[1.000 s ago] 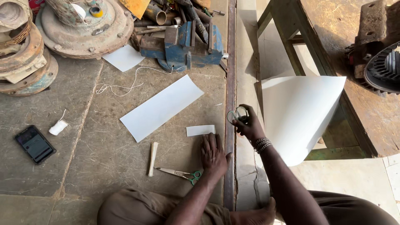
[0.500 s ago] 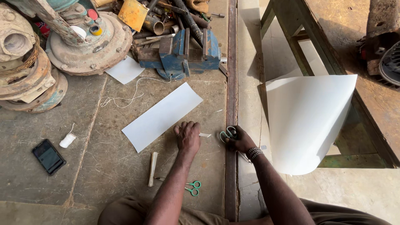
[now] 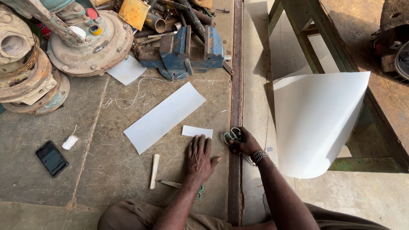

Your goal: The person sits on the workshop floor and cuts a white plastic sheet into strips using scissors. They fold and press a cut strip, then fit the strip inside a motor stator housing on the workbench and return to trimming and folding more sheet pieces.

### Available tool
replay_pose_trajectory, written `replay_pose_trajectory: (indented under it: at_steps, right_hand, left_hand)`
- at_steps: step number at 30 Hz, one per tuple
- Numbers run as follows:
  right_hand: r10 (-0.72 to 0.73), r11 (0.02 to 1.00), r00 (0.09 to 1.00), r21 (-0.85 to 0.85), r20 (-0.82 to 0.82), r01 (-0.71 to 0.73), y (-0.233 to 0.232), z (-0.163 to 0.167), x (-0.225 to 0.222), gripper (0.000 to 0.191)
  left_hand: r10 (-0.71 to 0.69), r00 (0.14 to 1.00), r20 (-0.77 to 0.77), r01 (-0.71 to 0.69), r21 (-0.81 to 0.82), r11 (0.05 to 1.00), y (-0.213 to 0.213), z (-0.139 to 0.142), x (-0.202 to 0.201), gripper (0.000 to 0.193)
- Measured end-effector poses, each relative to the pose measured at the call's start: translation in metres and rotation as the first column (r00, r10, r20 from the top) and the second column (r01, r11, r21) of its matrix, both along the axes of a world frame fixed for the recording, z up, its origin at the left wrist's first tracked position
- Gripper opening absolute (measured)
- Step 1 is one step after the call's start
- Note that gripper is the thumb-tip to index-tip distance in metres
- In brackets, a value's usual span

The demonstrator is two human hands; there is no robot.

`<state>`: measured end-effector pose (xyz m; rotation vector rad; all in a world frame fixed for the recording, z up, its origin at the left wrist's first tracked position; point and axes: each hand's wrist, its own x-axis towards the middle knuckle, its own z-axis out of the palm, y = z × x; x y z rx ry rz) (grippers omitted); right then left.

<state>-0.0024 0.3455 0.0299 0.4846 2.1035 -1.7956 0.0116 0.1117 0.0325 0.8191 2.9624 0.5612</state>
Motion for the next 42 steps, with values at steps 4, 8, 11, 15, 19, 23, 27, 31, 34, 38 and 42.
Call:
replay_pose_trajectory:
  at_steps: [4, 8, 11, 15, 19, 23, 27, 31, 34, 38, 42]
  right_hand:
    - [0.001, 1.0, 1.0, 0.005, 0.008, -0.001, 0.0, -0.001, 0.0, 0.055]
    - [0.014, 0.999, 1.0, 0.051, 0.013, -0.015, 0.0, -0.001, 0.0, 0.053]
    - [0.01, 0.998, 1.0, 0.064, 0.014, -0.011, 0.0, 0.001, -0.001, 0.056]
    - [0.029, 0.997, 0.999, 0.067, -0.016, -0.028, -0.002, 0.004, 0.0, 0.057]
    - [0.02, 0.996, 0.999, 0.083, -0.025, -0.018, -0.004, 0.002, 0.0, 0.055]
    - [0.035, 0.992, 0.999, 0.125, -0.013, -0.033, -0.002, -0.003, 0.0, 0.052]
    - [0.089, 0.98, 0.986, 0.188, -0.143, -0.061, 0.0, -0.005, 0.0, 0.061]
    - [0.19, 0.878, 0.957, 0.474, -0.221, -0.065, -0.008, 0.002, -0.002, 0.07]
    - [0.253, 0.824, 0.942, 0.559, -0.22, -0.091, -0.024, 0.012, -0.019, 0.069]
    - [0.456, 0.747, 0.878, 0.599, -0.148, -0.288, -0.044, 0.02, -0.051, 0.057]
    - [0.52, 0.714, 0.848, 0.6, -0.107, -0.362, -0.05, 0.023, -0.064, 0.057]
  left_hand:
    - [0.047, 0.999, -0.014, -0.048, -0.049, 0.998, 0.009, -0.007, 0.001, 0.092]
    - [0.026, 0.999, -0.03, -0.027, -0.054, 0.998, 0.006, -0.01, 0.002, 0.086]
    - [0.034, 0.999, -0.02, -0.036, -0.066, 0.997, 0.006, -0.012, 0.002, 0.086]
    - [0.043, 0.999, -0.012, -0.044, -0.026, 0.999, 0.005, -0.012, 0.002, 0.089]
    - [0.041, 0.999, 0.003, -0.041, -0.026, 0.999, 0.004, -0.013, 0.003, 0.087]
    - [0.059, 0.998, 0.003, -0.06, 0.049, 0.997, 0.005, -0.015, 0.003, 0.083]
    - [0.062, 0.997, -0.038, -0.059, 0.063, 0.996, 0.007, -0.017, 0.001, 0.08]
    - [0.048, 0.999, 0.012, -0.048, 0.014, 0.999, 0.006, -0.02, 0.0, 0.079]
    - [0.055, 0.998, 0.019, -0.055, 0.025, 0.998, 0.004, -0.023, -0.003, 0.08]
    - [0.062, 0.98, 0.191, -0.053, -0.049, 0.997, 0.006, -0.025, -0.008, 0.082]
    - [0.047, 0.976, 0.214, -0.034, -0.063, 0.997, 0.005, -0.021, -0.009, 0.085]
